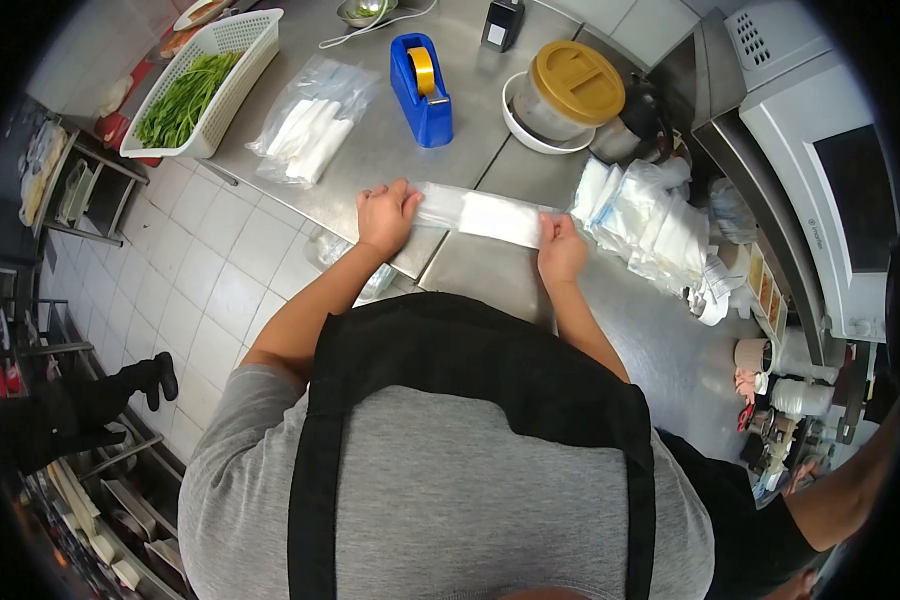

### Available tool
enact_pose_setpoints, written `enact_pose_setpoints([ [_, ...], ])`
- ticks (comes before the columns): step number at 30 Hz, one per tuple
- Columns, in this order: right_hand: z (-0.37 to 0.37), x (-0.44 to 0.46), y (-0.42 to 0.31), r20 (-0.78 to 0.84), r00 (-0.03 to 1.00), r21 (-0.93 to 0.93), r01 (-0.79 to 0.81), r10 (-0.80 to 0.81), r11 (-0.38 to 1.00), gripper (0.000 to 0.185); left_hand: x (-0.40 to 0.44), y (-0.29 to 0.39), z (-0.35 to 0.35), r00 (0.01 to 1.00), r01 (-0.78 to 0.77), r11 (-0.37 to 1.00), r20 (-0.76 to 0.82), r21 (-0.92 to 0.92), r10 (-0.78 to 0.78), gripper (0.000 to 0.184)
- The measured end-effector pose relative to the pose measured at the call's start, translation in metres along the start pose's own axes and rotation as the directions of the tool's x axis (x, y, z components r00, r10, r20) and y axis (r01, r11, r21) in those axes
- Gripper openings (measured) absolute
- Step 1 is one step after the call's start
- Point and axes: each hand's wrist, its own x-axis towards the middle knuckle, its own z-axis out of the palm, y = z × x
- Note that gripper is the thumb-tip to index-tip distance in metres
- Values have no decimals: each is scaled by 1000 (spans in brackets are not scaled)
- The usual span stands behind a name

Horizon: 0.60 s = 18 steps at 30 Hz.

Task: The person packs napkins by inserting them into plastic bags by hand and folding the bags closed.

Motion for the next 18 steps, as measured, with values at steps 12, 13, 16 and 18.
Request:
enact_pose_setpoints([
  [12, 4, 4, 0, -10, 995, -88, 97, -98, 991, 30, 66, 57, 2, 810, -464, 857, 286, -222, 513, 28],
  [13, 4, 9, -1, 3, 995, -83, 101, -101, 991, 30, 69, 54, 9, 789, -326, 908, 453, -263, 414, 27],
  [16, 4, 38, -7, 116, 980, -14, 163, -161, 987, 28, 61, 46, 2, 759, -32, 932, 598, -361, 258, 24],
  [18, 8, 57, -11, 125, 963, 28, 238, -239, 971, 26, 40, 44, 14, 781, 113, 907, 600, -405, 171, 26],
])
